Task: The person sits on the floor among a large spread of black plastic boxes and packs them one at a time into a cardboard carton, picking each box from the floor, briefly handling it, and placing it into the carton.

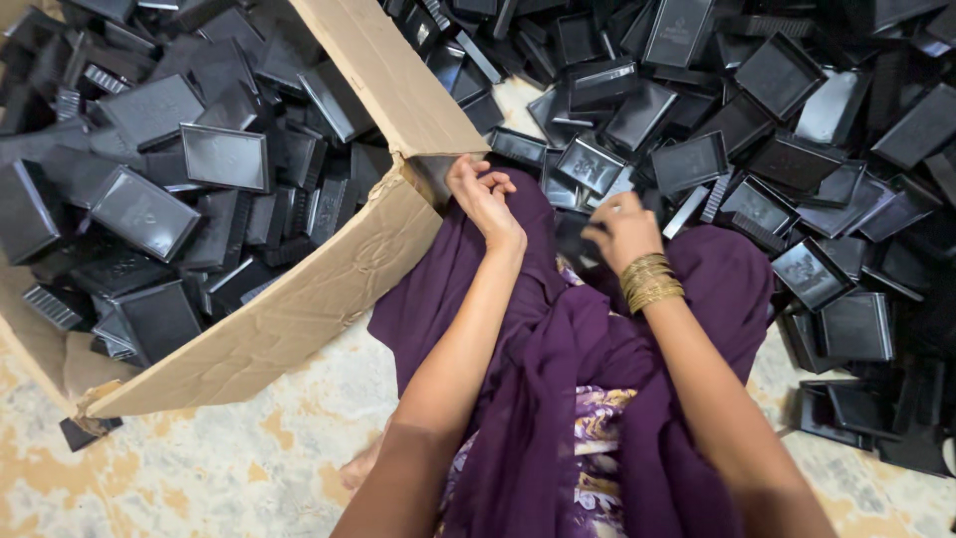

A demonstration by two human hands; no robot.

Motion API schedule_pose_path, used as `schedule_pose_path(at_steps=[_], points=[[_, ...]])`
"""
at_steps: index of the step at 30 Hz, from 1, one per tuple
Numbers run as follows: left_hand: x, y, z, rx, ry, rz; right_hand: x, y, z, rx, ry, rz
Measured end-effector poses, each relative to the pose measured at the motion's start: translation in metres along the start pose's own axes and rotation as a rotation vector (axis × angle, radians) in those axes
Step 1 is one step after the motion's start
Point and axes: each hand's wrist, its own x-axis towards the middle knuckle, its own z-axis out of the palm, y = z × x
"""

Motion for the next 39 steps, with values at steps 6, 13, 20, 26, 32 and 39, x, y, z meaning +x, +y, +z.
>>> schedule_pose_path(at_steps=[6,13,20,26,32,39], points=[[-0.044,-0.005,0.033,0.230,-0.475,-0.200,0.007,0.028,-0.022,0.927,0.390,0.322],[-0.038,0.017,0.041,-0.196,-0.354,-0.429,0.075,-0.041,-0.028,0.477,0.185,-0.139],[0.001,0.014,0.034,-0.399,-0.129,-0.321,0.198,-0.086,-0.001,-0.345,0.079,-0.104],[0.007,0.003,0.027,-0.286,-0.141,-0.320,0.208,-0.081,0.024,-0.562,0.020,-0.110],[-0.002,0.001,0.029,-0.046,-0.303,-0.365,0.174,-0.043,-0.004,0.446,0.279,0.039],[-0.040,-0.011,0.032,0.756,-0.701,0.008,0.010,0.053,-0.082,0.914,0.377,0.458]])
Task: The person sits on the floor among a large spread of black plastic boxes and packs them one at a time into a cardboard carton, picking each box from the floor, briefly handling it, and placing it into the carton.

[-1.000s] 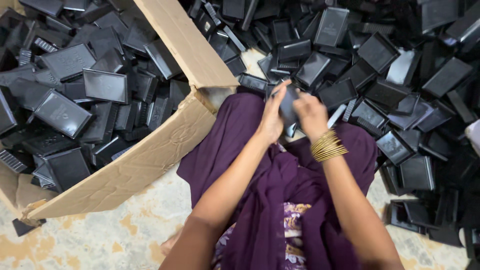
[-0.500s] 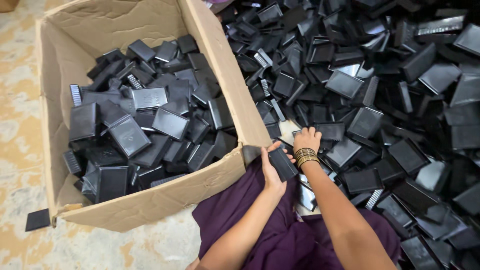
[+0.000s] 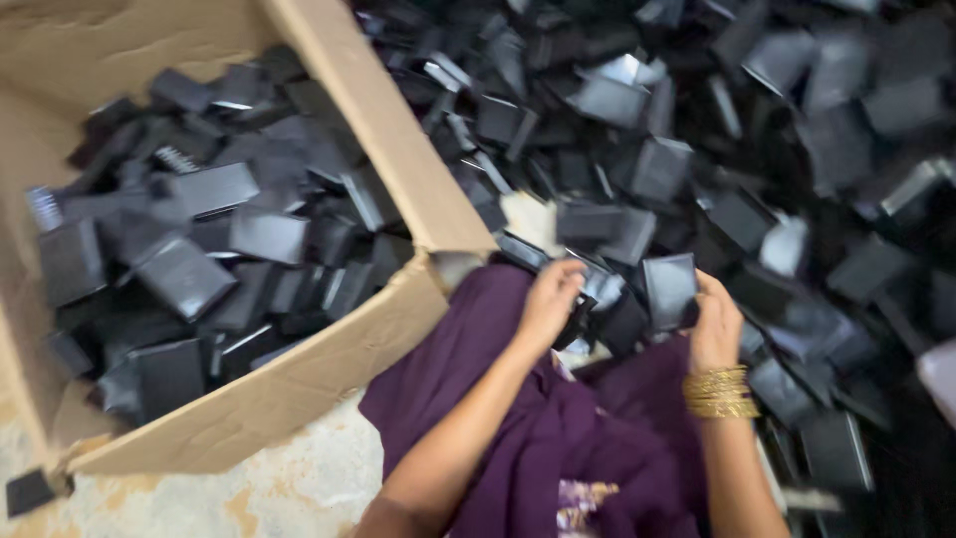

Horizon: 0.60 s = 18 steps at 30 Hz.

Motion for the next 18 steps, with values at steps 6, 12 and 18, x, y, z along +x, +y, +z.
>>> schedule_pose_path(at_steps=[6,12,18], points=[[0.022,0.001,-0.001,0.521,-0.028,0.288,-0.099,0.031,-0.108,-0.644,0.005,-0.280],[0.082,0.029,0.017,0.921,0.064,0.451,-0.146,0.008,-0.094,-0.883,-0.039,-0.251],[0.088,0.013,0.048,1.094,0.091,0.507,-0.144,-0.001,-0.099,-0.945,-0.107,-0.175]])
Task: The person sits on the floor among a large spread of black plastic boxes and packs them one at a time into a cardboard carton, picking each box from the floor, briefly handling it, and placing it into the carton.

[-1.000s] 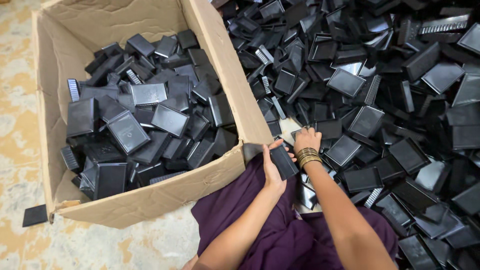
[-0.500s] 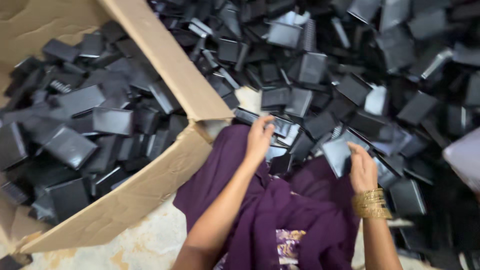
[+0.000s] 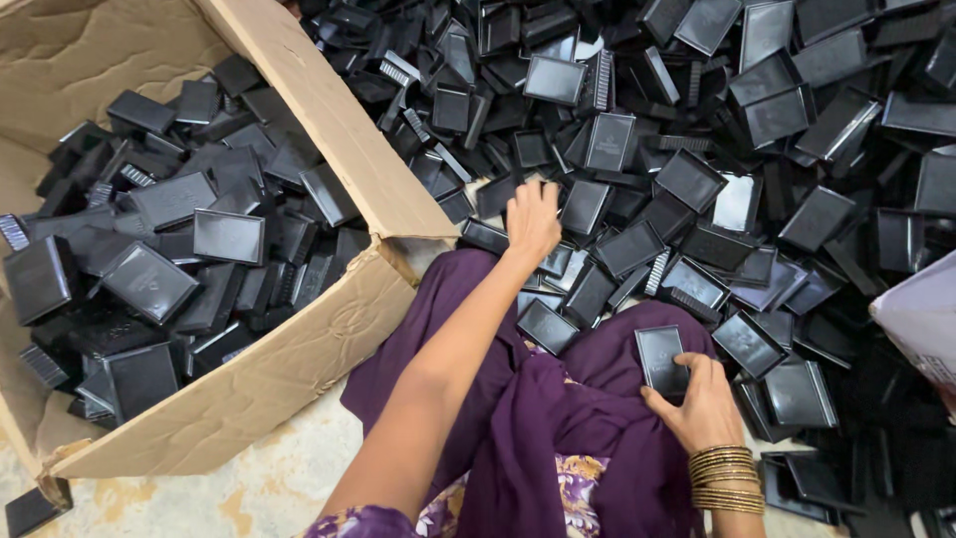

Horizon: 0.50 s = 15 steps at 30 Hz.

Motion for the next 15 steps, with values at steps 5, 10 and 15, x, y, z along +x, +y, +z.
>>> schedule_pose_path(at_steps=[5,10,15], points=[[-0.001,-0.006,0.000,0.158,-0.011,0.049,0.007,0.009,0.010,-0.047,0.006,0.001],[-0.005,-0.011,-0.018,-0.426,0.164,-0.171,0.021,0.013,0.008,0.346,0.072,0.205],[-0.068,0.014,-0.040,-1.643,-0.333,-0.688,0.049,-0.015,0.020,1.220,0.163,0.192]])
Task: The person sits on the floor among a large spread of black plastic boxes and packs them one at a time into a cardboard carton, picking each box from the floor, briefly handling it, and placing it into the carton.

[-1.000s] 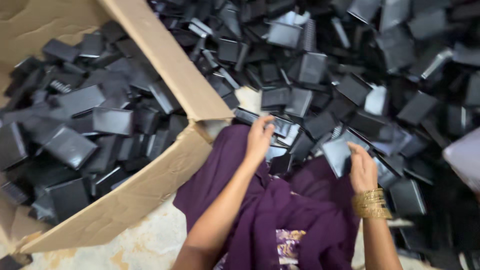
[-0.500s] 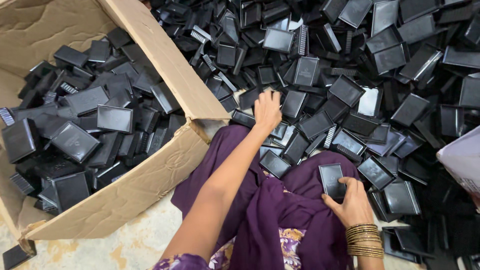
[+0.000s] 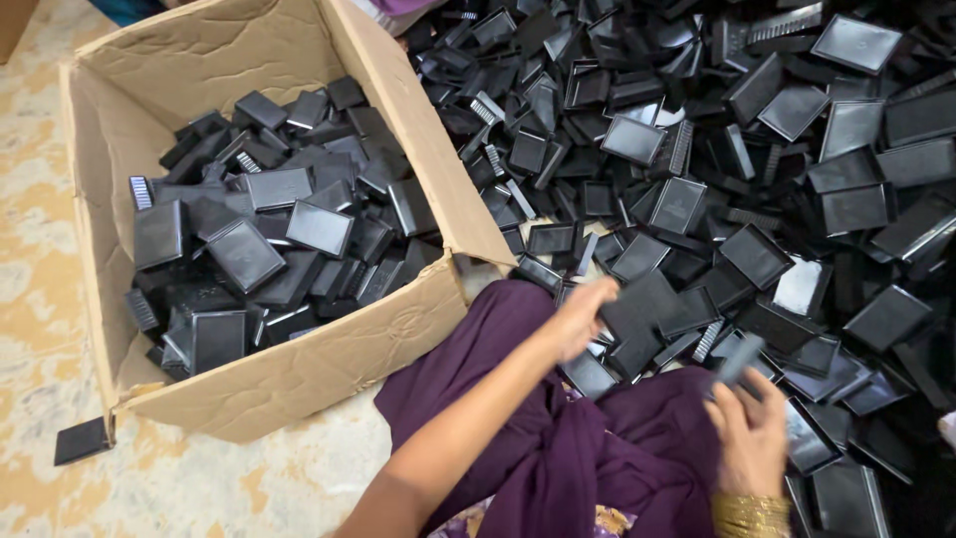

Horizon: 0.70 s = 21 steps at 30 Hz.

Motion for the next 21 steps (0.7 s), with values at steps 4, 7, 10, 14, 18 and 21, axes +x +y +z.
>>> schedule_pose_path(at_steps=[4,7,10,14,18,21], points=[[-0.061,-0.016,0.031,-0.469,-0.137,-0.230,-0.008,-0.007,0.051,0.375,-0.168,0.154],[-0.084,-0.017,0.055,0.196,0.078,0.196,-0.025,-0.021,0.082,0.037,-0.209,-0.086],[-0.102,-0.018,0.070,0.522,0.080,0.483,-0.034,-0.041,0.100,-0.288,-0.113,-0.246],[-0.122,-0.015,0.078,0.523,-0.003,0.783,-0.038,-0.065,0.107,-0.532,-0.006,-0.336],[-0.118,-0.003,0.078,0.464,0.047,0.623,-0.035,-0.076,0.108,-0.618,0.016,-0.389],[-0.100,0.007,0.067,0.227,0.081,0.426,-0.032,-0.074,0.110,-0.339,-0.048,-0.246]])
